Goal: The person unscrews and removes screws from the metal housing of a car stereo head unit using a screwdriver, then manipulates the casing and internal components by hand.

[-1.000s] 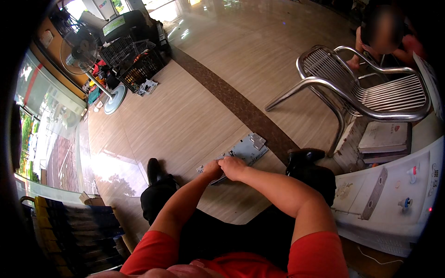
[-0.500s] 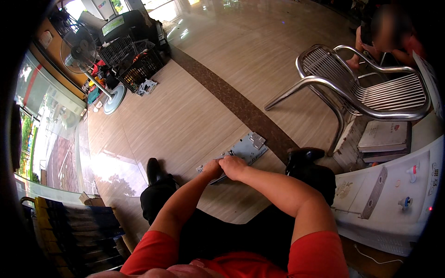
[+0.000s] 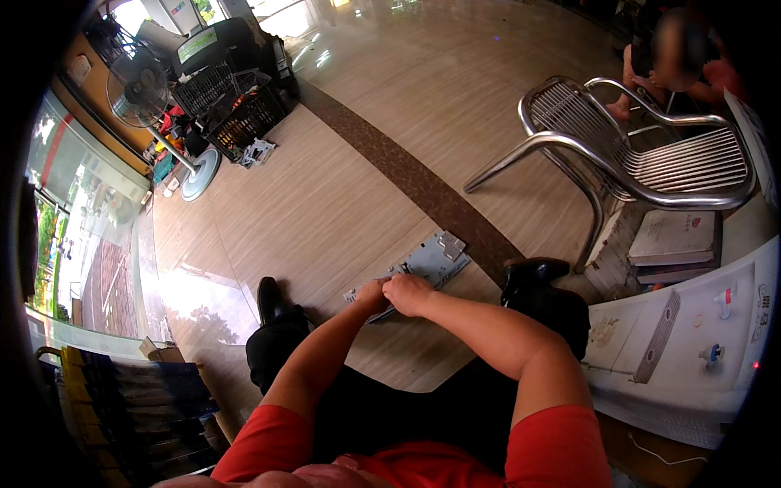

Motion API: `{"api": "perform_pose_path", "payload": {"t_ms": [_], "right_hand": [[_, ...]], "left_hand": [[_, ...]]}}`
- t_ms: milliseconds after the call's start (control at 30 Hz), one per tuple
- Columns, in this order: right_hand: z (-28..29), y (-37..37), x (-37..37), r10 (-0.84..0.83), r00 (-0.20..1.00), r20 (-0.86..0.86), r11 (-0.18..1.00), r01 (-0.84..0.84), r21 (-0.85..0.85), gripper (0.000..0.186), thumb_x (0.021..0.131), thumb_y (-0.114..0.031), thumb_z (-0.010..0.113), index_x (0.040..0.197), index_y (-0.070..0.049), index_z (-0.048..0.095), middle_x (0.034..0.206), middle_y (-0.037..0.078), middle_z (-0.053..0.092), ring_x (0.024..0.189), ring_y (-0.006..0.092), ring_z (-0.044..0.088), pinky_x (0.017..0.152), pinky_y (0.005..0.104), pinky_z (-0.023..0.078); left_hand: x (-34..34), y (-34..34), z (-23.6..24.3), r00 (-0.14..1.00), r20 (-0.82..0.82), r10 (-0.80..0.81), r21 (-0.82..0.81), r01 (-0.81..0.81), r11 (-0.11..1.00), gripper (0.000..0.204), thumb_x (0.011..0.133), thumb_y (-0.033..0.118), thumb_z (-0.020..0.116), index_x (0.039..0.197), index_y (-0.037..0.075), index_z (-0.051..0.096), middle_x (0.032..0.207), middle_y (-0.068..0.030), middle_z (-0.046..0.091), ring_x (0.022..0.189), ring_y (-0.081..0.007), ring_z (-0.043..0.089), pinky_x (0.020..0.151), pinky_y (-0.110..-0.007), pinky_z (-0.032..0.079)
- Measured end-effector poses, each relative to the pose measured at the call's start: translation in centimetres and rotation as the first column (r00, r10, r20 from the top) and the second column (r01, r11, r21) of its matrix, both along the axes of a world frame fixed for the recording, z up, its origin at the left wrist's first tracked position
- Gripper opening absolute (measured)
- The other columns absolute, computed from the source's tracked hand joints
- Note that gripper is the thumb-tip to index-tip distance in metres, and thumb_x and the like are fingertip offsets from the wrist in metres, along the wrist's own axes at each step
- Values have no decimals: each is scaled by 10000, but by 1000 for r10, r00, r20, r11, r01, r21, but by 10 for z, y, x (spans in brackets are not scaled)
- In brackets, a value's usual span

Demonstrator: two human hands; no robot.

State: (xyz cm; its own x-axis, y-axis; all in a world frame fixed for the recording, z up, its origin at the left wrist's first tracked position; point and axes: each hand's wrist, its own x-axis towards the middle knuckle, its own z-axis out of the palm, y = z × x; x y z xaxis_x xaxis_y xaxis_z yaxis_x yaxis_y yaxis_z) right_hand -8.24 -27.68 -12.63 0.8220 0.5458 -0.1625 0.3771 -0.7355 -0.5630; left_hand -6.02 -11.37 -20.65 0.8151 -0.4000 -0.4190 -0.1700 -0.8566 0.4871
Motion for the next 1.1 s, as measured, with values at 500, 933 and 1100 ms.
{"api": "perform_pose_path", "payload": {"t_ms": [500, 933, 1100], "right_hand": [[1, 1, 0, 3, 1000, 12, 997, -2, -74, 168, 925, -226, 581, 941, -81, 665, 973, 187, 655, 951, 370, 638, 818, 477, 512], [10, 5, 0, -72, 997, -26, 995, 70, -65, 265, 924, -304, 607, 894, -47, 667, 915, 206, 686, 911, 387, 657, 812, 488, 515], [17, 0, 0, 10, 999, -37, 988, -15, -151, 207, 926, -239, 579, 926, -48, 660, 951, 202, 685, 943, 385, 657, 816, 485, 523]], "left_hand": [[2, 2, -18, 1000, 14, 4, 18, -4, 1000, 298, 888, 245, 601, 1151, 105, 607, 1151, -174, 675, 1096, -360, 633, 892, -479, 515], [2, 11, -24, 998, 60, -32, -24, 34, 999, 334, 827, 222, 682, 1112, 72, 595, 1095, -191, 682, 1053, -378, 642, 855, -485, 526], [-1, -1, -4, 999, 37, 4, 7, -4, 1000, 270, 853, 188, 631, 1097, 73, 607, 1106, -190, 679, 1062, -375, 638, 864, -482, 521]]}}
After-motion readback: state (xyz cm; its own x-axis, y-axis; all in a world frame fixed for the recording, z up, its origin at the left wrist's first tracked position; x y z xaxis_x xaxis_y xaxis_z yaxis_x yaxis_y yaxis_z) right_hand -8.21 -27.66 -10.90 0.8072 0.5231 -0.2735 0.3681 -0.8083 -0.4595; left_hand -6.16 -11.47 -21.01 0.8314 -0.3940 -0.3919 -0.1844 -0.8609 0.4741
